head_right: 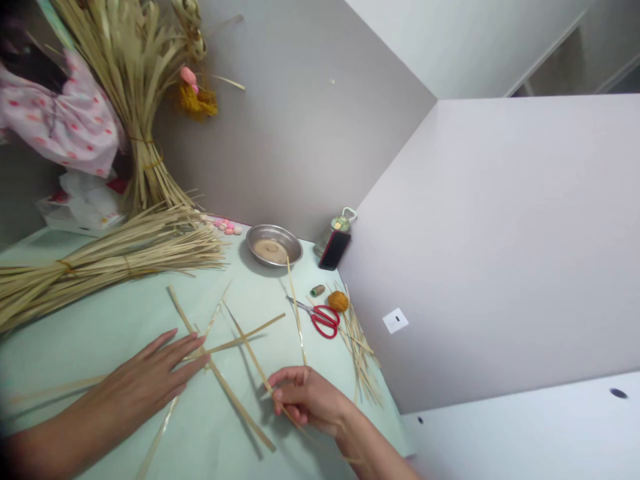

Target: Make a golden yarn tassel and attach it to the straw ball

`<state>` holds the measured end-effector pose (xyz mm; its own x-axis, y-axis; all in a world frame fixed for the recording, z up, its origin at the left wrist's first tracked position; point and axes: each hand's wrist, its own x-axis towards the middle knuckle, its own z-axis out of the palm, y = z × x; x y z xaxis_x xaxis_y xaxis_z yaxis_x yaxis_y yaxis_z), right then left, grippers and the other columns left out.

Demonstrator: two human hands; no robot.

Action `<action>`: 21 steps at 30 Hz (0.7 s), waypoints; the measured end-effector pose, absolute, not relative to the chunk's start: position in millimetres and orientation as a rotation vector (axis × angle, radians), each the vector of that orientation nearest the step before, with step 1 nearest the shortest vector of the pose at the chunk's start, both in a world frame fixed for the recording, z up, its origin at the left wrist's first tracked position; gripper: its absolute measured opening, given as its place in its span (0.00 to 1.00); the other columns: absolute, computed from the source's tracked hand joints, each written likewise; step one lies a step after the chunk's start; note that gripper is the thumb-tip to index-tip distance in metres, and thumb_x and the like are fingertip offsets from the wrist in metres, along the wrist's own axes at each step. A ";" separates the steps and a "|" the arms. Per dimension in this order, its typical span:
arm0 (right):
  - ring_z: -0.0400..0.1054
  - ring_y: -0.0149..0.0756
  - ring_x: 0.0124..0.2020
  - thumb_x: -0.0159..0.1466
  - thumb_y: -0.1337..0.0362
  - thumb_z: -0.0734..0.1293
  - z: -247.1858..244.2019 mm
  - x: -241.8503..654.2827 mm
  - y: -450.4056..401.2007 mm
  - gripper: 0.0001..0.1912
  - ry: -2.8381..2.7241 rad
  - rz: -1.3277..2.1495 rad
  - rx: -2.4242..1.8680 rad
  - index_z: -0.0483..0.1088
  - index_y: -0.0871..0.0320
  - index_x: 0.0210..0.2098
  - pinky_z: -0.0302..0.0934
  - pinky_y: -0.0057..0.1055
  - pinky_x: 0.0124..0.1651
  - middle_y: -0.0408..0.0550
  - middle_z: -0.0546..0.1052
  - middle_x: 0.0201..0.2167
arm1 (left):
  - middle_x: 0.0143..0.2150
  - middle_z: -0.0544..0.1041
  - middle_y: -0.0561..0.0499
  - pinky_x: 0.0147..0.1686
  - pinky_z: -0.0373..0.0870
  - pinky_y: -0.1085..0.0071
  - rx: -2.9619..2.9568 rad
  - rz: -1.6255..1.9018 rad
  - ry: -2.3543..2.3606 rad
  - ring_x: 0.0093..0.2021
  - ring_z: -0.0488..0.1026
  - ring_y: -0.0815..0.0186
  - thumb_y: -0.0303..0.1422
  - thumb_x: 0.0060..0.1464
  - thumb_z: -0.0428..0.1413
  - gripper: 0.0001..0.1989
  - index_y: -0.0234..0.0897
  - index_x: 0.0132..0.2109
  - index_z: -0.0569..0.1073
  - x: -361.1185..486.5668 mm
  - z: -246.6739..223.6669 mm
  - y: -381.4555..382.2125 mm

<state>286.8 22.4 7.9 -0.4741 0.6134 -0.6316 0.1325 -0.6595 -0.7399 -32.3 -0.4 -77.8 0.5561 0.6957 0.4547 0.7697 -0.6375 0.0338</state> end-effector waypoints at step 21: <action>0.55 0.23 0.11 0.55 0.66 0.68 -6.0 200.4 43.5 0.06 -1.680 1.807 -1.425 0.71 0.60 0.33 0.50 0.21 0.16 0.35 0.69 0.13 | 0.60 0.76 0.46 0.64 0.52 0.59 -2.660 -0.536 -1.322 0.61 0.70 0.60 0.33 0.67 0.46 0.18 0.47 0.58 0.73 -31.2 -76.6 1.4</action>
<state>200.4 43.5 -6.0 -0.4678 0.7604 -0.4505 0.3939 -0.2769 -0.8764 -31.2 1.4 -76.6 0.5549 0.7474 0.3655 0.7911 -0.6100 0.0464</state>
